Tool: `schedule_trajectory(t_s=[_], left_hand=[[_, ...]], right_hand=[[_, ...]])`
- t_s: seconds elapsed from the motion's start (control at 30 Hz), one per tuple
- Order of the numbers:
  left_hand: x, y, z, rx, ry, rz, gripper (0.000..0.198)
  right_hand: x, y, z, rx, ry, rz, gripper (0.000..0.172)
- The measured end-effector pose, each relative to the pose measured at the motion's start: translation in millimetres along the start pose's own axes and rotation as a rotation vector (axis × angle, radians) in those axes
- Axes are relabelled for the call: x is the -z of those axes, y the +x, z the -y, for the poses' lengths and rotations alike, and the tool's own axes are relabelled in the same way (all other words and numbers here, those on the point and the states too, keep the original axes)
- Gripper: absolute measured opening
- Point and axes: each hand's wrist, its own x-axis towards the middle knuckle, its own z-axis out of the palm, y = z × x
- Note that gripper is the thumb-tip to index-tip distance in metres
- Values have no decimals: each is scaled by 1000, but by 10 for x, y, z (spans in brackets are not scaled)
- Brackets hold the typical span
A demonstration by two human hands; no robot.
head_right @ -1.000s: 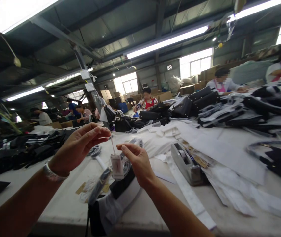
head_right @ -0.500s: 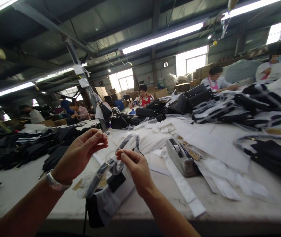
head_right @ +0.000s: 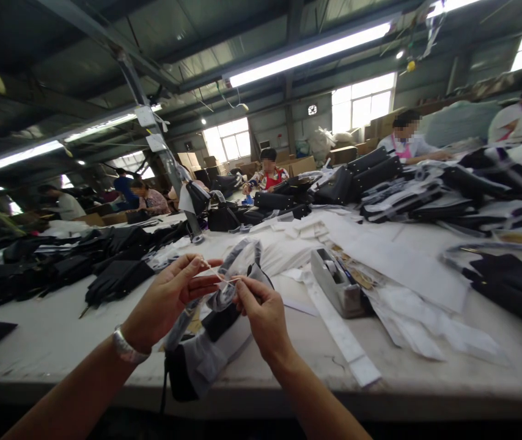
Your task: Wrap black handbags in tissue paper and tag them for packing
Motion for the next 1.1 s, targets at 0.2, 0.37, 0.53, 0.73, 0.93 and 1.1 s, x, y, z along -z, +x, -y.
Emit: schedule_trajectory(t_s=[0.2,0.37,0.53,0.73,0.93,1.1], left_hand=[[399,-19,67,-158,214,-138,37],[908,10,385,67,472,-24,40],[1028,6,638,263,480,222,40],[972,63,770,331,373,362,39],[1013,79,922,331,310,245,44],[1067,16,986,338,200,149,47]], right_hand=[[86,-143,-164,-24,-297,119,33],[19,-208,-466,-36,-451,212,32],[-214,-205,-646,21,-478,202,32],[-407,-219,-742,27,-507,185,36],[-397,-204,-752,31,-521,158,42],[-360,-194,-743,24,-560,129,48]])
